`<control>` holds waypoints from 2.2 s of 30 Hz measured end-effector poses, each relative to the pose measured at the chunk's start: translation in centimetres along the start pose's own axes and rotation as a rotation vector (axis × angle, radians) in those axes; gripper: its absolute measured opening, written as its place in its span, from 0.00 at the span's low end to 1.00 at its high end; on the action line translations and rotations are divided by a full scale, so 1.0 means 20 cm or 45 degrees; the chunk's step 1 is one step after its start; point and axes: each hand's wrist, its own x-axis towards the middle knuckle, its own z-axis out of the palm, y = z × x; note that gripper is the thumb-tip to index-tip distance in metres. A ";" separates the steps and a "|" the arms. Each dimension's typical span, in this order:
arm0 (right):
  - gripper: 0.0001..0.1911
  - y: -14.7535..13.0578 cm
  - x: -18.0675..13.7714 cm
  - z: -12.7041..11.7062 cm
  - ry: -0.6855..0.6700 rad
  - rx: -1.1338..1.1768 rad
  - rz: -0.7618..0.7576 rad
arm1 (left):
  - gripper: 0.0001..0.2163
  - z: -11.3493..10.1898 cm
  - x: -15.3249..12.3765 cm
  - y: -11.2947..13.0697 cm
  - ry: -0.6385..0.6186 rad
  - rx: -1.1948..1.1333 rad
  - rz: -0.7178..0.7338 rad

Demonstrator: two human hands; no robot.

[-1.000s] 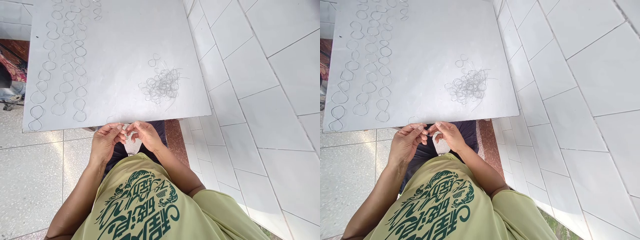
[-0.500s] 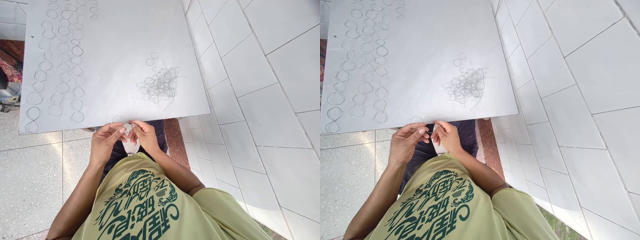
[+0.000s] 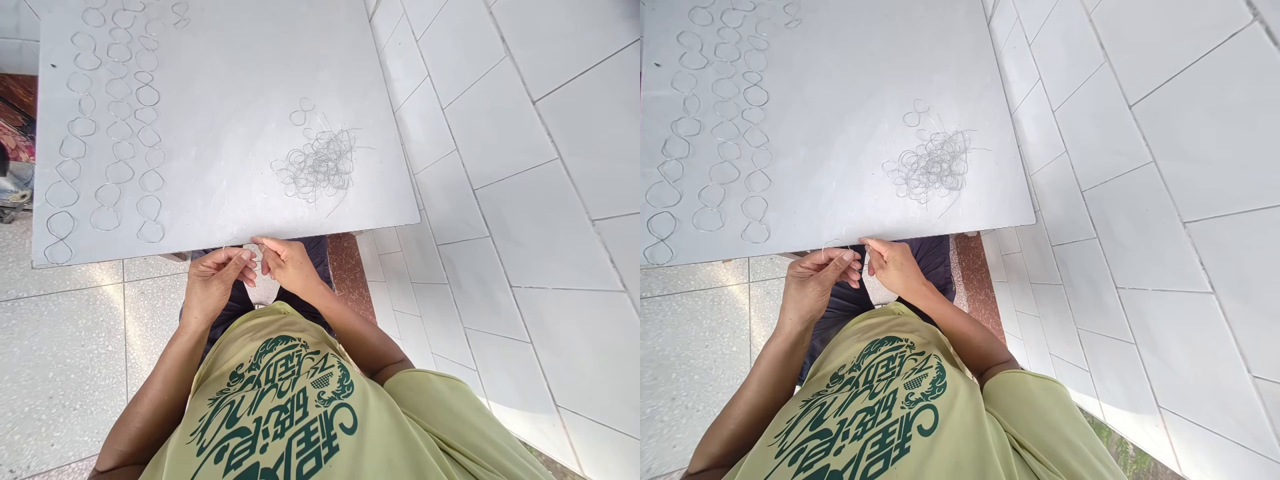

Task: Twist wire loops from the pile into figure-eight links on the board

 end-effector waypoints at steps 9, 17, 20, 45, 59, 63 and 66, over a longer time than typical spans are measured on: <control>0.22 -0.05 0.01 -0.06 -0.146 -0.265 -0.193 | 0.11 -0.02 0.01 0.00 0.089 -0.050 -0.075; 0.25 -0.04 0.00 -0.09 -0.289 -0.406 -0.315 | 0.14 -0.05 0.03 0.02 -0.091 0.019 -0.145; 0.24 -0.06 0.00 -0.11 -0.338 -0.439 -0.340 | 0.14 -0.07 0.04 0.03 -0.160 0.019 -0.193; 0.11 -0.04 -0.01 -0.01 -0.066 -0.056 0.054 | 0.15 -0.06 0.04 -0.03 0.032 -0.002 -0.089; 0.19 0.00 0.01 -0.03 -0.224 -0.429 -0.345 | 0.19 -0.09 0.06 -0.05 -0.073 0.063 -0.186; 0.16 -0.03 0.01 -0.04 -0.250 -0.462 -0.371 | 0.19 -0.09 0.05 -0.05 -0.090 0.058 -0.167; 0.16 -0.02 0.02 -0.04 -0.261 -0.511 -0.375 | 0.18 -0.08 0.04 -0.05 -0.094 0.074 -0.156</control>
